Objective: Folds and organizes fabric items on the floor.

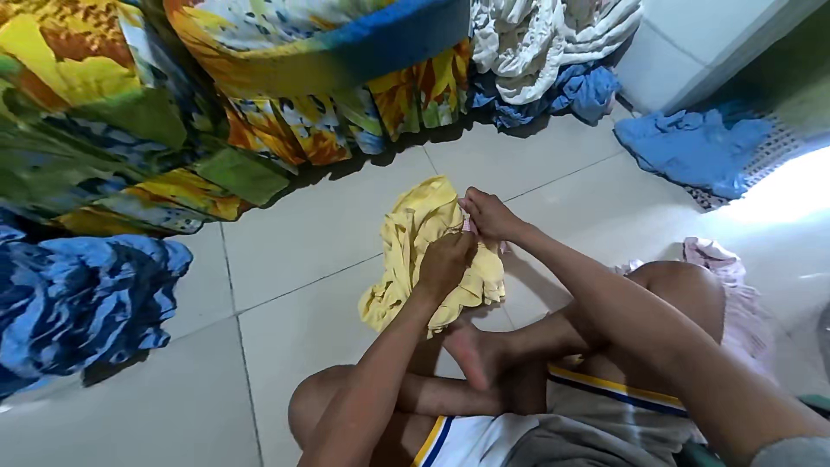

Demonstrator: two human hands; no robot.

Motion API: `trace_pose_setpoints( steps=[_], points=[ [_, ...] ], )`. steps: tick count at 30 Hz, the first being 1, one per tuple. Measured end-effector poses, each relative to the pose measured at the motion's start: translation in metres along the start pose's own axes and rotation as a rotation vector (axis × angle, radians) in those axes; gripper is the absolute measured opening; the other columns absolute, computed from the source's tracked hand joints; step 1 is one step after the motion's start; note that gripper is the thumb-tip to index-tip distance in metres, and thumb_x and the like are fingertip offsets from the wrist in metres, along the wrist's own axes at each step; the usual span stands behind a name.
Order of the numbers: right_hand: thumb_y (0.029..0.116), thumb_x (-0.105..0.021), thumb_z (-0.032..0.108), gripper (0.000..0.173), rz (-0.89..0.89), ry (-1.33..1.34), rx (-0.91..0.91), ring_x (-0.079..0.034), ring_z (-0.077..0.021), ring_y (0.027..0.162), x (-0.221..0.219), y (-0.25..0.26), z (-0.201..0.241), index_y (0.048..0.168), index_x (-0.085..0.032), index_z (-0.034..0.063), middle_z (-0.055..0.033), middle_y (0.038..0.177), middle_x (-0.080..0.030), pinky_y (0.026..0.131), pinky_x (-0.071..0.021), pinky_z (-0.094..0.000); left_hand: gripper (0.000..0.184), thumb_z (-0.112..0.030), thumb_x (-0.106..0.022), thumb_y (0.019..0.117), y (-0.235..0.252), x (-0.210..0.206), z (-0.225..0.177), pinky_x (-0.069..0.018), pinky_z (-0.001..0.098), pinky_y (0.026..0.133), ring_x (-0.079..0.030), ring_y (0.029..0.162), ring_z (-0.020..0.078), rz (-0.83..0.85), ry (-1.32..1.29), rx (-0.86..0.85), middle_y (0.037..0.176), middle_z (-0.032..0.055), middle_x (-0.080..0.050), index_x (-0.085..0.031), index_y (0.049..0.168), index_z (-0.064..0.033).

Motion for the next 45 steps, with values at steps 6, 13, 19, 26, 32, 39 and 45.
trace_pose_setpoints(
  steps=[6,13,19,26,32,39,45],
  points=[
    [0.1125,-0.039,0.029,0.031,0.098,0.695,-0.238,-0.051,-0.0088,0.047,0.003,-0.005,-0.001,0.101,-0.053,0.0042,-0.0004,0.064,-0.056,0.045,-0.045,-0.0243,0.013,0.0,-0.063,0.0961,0.004,-0.004,0.001,-0.0592,0.0471,0.083,-0.071,0.095,0.0332,0.058,0.02,0.031,0.101,0.0186,-0.071,-0.075,0.101,0.0005],
    [0.0969,-0.063,0.006,0.028,-0.243,0.125,0.239,-0.068,-0.0223,0.091,0.028,-0.05,0.02,0.124,-0.064,-0.0002,-0.0146,0.121,-0.064,0.078,-0.0601,-0.0412,0.016,-0.01,-0.061,0.1009,0.004,-0.008,0.017,-0.0586,0.047,0.086,-0.068,0.098,0.0337,0.071,0.009,0.174,0.102,0.0193,-0.067,-0.072,0.105,0.001],
    [0.1053,-0.055,0.022,0.026,-0.131,-0.23,0.185,-0.063,-0.0321,0.111,-0.01,-0.065,0.009,0.109,-0.07,0.0009,-0.0169,0.113,-0.065,0.097,-0.0537,-0.0482,0.02,-0.014,-0.06,0.1002,-0.001,-0.005,0.021,-0.0567,0.045,0.093,-0.067,0.105,0.0327,0.044,-0.031,0.24,0.107,0.0185,-0.068,-0.074,0.106,-0.0012],
    [0.1075,-0.051,0.036,0.044,-0.08,-0.11,0.053,-0.06,-0.0365,0.115,-0.01,-0.051,0.004,0.107,-0.068,-0.0049,-0.0219,0.115,-0.063,0.101,-0.0495,-0.0494,0.015,-0.015,-0.067,0.0934,0.0,0.002,0.045,-0.0507,0.041,0.099,-0.054,0.119,0.0277,0.203,-0.447,0.643,0.133,0.0189,-0.05,-0.071,0.09,-0.0003],
    [0.1063,-0.054,0.033,0.04,-0.024,-0.033,0.046,-0.061,-0.0349,0.111,-0.014,-0.043,0.001,0.107,-0.069,-0.0041,-0.0213,0.113,-0.063,0.099,-0.0496,-0.0503,0.025,-0.024,-0.067,0.0938,0.005,-0.008,0.044,-0.0435,0.0524,0.107,-0.049,0.129,0.0377,0.551,-0.26,0.602,0.136,0.0221,-0.052,-0.074,0.104,-0.0024],
    [0.1048,-0.055,0.038,0.042,-0.004,-0.02,0.059,-0.061,-0.0308,0.107,-0.005,-0.048,0.009,0.1,-0.071,-0.0012,-0.0176,0.114,-0.061,0.095,-0.0507,-0.0486,0.027,-0.026,-0.06,0.1016,0.008,0.013,0.027,-0.0548,0.0492,0.093,-0.069,0.102,0.0313,0.485,0.025,0.505,0.105,0.0155,-0.07,-0.074,0.107,-0.004],
    [0.1033,-0.057,0.036,0.038,-0.093,-0.216,0.163,-0.054,-0.0349,0.12,0.008,-0.039,0.038,0.093,-0.073,0.0031,-0.0151,0.127,-0.06,0.099,-0.0406,-0.0569,0.037,-0.02,-0.062,0.0975,0.0,0.038,0.025,-0.0551,0.0536,0.088,-0.071,0.093,0.0324,0.443,0.049,0.627,0.095,0.0135,-0.073,-0.063,0.132,-0.0053]
  ],
)
Point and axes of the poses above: each hand's wrist, its own y-axis towards the middle knuckle, its own x-axis out of the back of the hand, z = x × y, the point moved 9 cm from there along y, towards the middle knuckle
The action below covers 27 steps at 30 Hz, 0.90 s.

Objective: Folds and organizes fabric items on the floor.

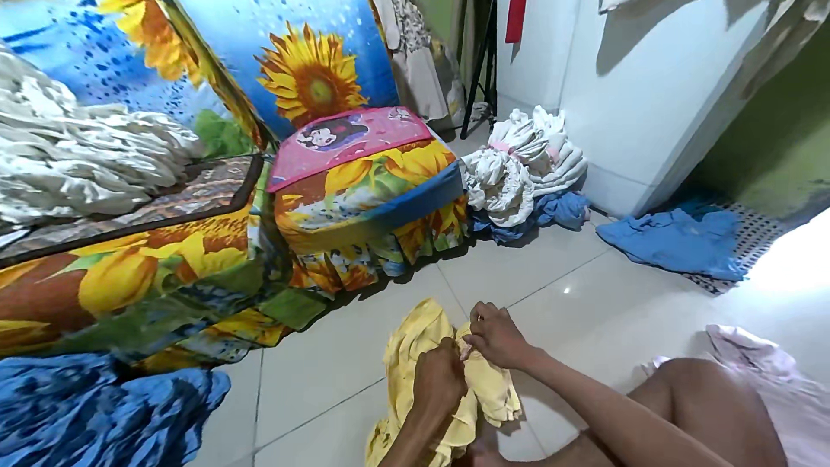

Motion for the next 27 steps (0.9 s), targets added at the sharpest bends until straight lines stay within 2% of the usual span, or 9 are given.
trace_pose_setpoints(
  steps=[6,8,10,11,15,18,21,24,27],
  points=[
    [0.1004,-0.061,0.045,0.04,-0.096,0.162,-0.253,-0.054,-0.0345,0.123,-0.037,0.018,-0.071,0.106,-0.074,0.0076,-0.0143,0.13,-0.058,0.1,-0.0465,-0.0566,0.04,-0.017,-0.058,0.0991,0.015,-0.028,0.013,-0.0564,0.0527,0.087,-0.071,0.094,0.0328,0.006,-0.044,-0.015,0.098,0.0159,-0.072,-0.058,0.137,-0.0046],
    [0.0927,-0.069,0.056,0.063,-0.069,0.312,-0.355,-0.06,-0.0376,0.121,-0.042,0.009,-0.086,0.13,-0.059,0.0065,-0.021,0.136,-0.056,0.097,-0.0533,-0.0567,0.047,-0.018,-0.06,0.098,0.012,-0.025,0.013,-0.056,0.0538,0.088,-0.07,0.091,0.031,0.022,-0.077,-0.065,0.096,0.0134,-0.071,-0.051,0.143,-0.0075],
    [0.0803,-0.082,0.057,0.1,0.058,0.533,-0.455,-0.058,-0.0442,0.125,-0.057,-0.004,-0.092,0.157,-0.035,0.0133,-0.0289,0.145,-0.051,0.102,-0.0501,-0.0623,0.054,-0.02,-0.069,0.0943,0.003,-0.016,0.013,-0.0526,0.0561,0.094,-0.069,0.095,0.0287,-0.05,-0.176,-0.113,0.1,0.0097,-0.072,-0.051,0.144,-0.0087],
    [0.0777,-0.086,0.054,0.109,0.117,0.615,-0.467,-0.058,-0.0433,0.126,-0.07,-0.01,-0.089,0.161,-0.025,0.0162,-0.0293,0.144,-0.051,0.104,-0.0487,-0.0616,0.056,-0.023,-0.071,0.0931,-0.005,-0.012,0.011,-0.05,0.0565,0.098,-0.067,0.101,0.0286,-0.092,-0.217,-0.118,0.105,0.0087,-0.071,-0.053,0.143,-0.0086],
    [0.0777,-0.086,0.026,0.079,-0.038,0.66,-0.371,-0.065,-0.0337,0.115,-0.076,-0.021,-0.065,0.145,-0.048,0.009,-0.0205,0.126,-0.065,0.098,-0.0537,-0.0569,0.041,-0.023,-0.069,0.0947,-0.041,0.009,-0.026,-0.053,0.0479,0.098,-0.066,0.107,0.0247,-0.405,-0.405,-0.277,0.109,0.0099,-0.07,-0.064,0.129,-0.0023],
    [0.0779,-0.086,0.035,0.073,-0.2,0.478,-0.243,-0.063,-0.0329,0.119,-0.019,-0.023,-0.028,0.139,-0.055,0.0098,-0.018,0.13,-0.064,0.1,-0.0524,-0.0574,0.03,-0.027,-0.063,0.099,-0.091,0.045,-0.036,-0.0577,0.0359,0.095,-0.068,0.104,0.0155,-0.766,-0.507,-0.504,0.106,0.0077,-0.071,-0.068,0.116,-0.0023],
    [0.0781,-0.086,0.03,0.072,-0.489,0.411,-0.112,-0.06,-0.0379,0.123,0.09,-0.034,0.011,0.137,-0.058,-0.0011,-0.0256,0.132,-0.062,0.104,-0.0491,-0.0567,0.031,-0.03,-0.061,0.1007,-0.141,0.067,0.019,-0.055,0.0329,0.096,-0.065,0.105,0.0113,-0.999,-0.502,-0.443,0.109,0.0057,-0.068,-0.063,0.119,-0.0046],
    [0.0808,-0.087,0.017,0.069,-0.831,0.421,-0.073,-0.064,-0.0373,0.114,0.203,-0.039,0.017,0.136,-0.053,-0.0062,-0.0281,0.124,-0.063,0.097,-0.0529,-0.0557,0.038,-0.009,-0.061,0.0956,-0.16,0.06,0.093,-0.0568,0.026,0.084,-0.065,0.09,0.0068,-1.03,-0.574,-0.219,0.103,0.0124,-0.066,-0.054,0.124,0.0144],
    [0.0803,-0.083,0.018,0.07,-1.19,0.528,0.04,-0.066,-0.0249,0.112,0.299,-0.015,0.005,0.136,-0.046,-0.0033,-0.0198,0.123,-0.063,0.096,-0.0575,-0.0434,0.036,-0.004,-0.062,0.0925,-0.155,0.029,0.13,-0.0571,0.0248,0.075,-0.065,0.083,0.0074,-0.926,-0.635,-0.048,0.096,0.0133,-0.067,-0.054,0.123,0.0157]
  ],
)
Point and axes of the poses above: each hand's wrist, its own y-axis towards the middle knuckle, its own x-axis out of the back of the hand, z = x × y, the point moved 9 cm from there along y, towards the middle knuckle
